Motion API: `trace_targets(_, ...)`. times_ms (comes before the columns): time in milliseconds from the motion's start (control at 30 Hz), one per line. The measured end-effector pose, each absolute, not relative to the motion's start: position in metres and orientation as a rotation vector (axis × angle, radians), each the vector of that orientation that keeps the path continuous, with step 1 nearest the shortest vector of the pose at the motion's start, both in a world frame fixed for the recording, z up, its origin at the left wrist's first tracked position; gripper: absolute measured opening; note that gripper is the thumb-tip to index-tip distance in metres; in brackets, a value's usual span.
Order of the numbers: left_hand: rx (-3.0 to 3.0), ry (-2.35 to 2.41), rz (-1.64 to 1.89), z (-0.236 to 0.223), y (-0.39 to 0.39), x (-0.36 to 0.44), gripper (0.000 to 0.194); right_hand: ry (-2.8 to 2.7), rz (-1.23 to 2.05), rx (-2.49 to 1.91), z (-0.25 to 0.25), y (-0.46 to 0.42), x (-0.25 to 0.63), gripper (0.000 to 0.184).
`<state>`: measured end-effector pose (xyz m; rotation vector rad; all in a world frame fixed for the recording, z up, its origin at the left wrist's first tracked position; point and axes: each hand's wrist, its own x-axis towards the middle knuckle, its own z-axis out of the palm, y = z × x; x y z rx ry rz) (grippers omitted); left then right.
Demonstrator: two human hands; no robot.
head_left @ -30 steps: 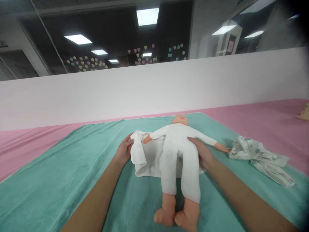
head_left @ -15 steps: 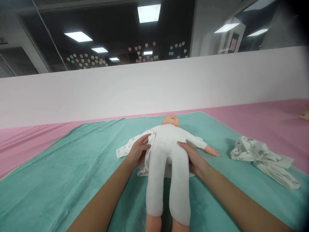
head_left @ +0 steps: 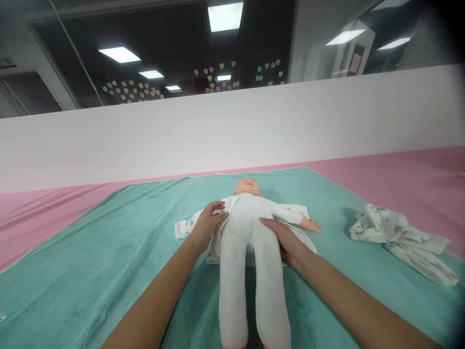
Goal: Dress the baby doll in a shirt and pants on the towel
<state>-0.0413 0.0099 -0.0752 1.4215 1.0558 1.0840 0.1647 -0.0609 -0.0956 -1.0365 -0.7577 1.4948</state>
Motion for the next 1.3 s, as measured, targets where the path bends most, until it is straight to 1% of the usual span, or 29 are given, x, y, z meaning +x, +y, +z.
trace_targets(67, 1.544, 1.237, 0.951, -0.074, 0.011, -0.044, 0.038, -0.729, 1.476, -1.062, -0.096, -0.061, 0.165, 0.046)
trace_targets(167, 1.667, 1.315, 0.772, -0.070, 0.009, -0.047, 0.039, -0.734, 1.468, -1.057, -0.095, -0.061, 0.166, 0.047)
trace_targets(267, 1.681, 1.312, 0.859, -0.060, 0.002, -0.044, 0.034, -0.755, 1.482, -1.053, -0.093, -0.064, 0.165, 0.048)
trace_targets(400, 1.667, 1.176, 1.019, -0.044, -0.018, -0.030, 0.032, -0.825, 1.502, -1.027, -0.091, -0.067, 0.160, 0.047)
trace_targets(533, 1.754, 1.076, 1.013, -0.035, -0.039, -0.018, 0.028, -0.887, 1.523, -0.978, -0.092, -0.068, 0.152, 0.043)
trace_targets(567, 1.754, 1.030, 0.976, -0.034, -0.042, -0.017, 0.026, -0.888, 1.519, -0.978, -0.092, -0.068, 0.151, 0.043)
trace_targets(667, 1.643, 0.787, 0.708, -0.032, -0.042, -0.019, 0.024, -0.868, 1.499, -1.016, -0.094, -0.067, 0.149, 0.042)
trace_targets(733, 1.556, 0.689, 0.664, -0.033, -0.033, -0.026, 0.024, -0.858, 1.492, -1.050, -0.094, -0.066, 0.149, 0.041)
trace_targets(800, 1.556, 0.803, 0.875, -0.037, -0.018, -0.037, 0.024, -0.858, 1.503, -1.073, -0.093, -0.067, 0.150, 0.041)
trace_targets(867, 1.664, 1.130, 1.071, -0.044, 0.001, -0.052, 0.022, -0.851, 1.525, -1.096, -0.092, -0.069, 0.152, 0.043)
trace_targets(900, 1.787, 1.352, 1.069, -0.048, 0.010, -0.061, 0.021, -0.845, 1.536, -1.102, -0.091, -0.070, 0.153, 0.044)
trace_targets(933, 1.943, 1.565, 0.985, -0.052, 0.019, -0.070, 0.021, -0.839, 1.544, -1.105, -0.091, -0.070, 0.153, 0.046)
trace_targets(967, 2.065, 1.743, 0.883, -0.056, 0.026, -0.079, 0.024, -0.831, 1.546, -1.108, -0.092, -0.071, 0.154, 0.048)
trace_targets(1033, 2.147, 1.954, 0.724, -0.060, 0.035, -0.095, 0.032, -0.808, 1.540, -1.108, -0.094, -0.070, 0.155, 0.054)
trace_targets(1100, 2.134, 1.995, 0.605, -0.061, 0.039, -0.106, 0.037, -0.774, 1.527, -1.111, -0.098, -0.069, 0.156, 0.061)
trace_targets(1167, 2.108, 1.905, 0.530, -0.061, 0.039, -0.112, 0.038, -0.733, 1.513, -1.130, -0.102, -0.067, 0.157, 0.069)
trace_targets(1300, 2.098, 1.739, 0.587, -0.065, 0.040, -0.109, 0.034, -0.695, 1.497, -1.157, -0.106, -0.065, 0.159, 0.076)
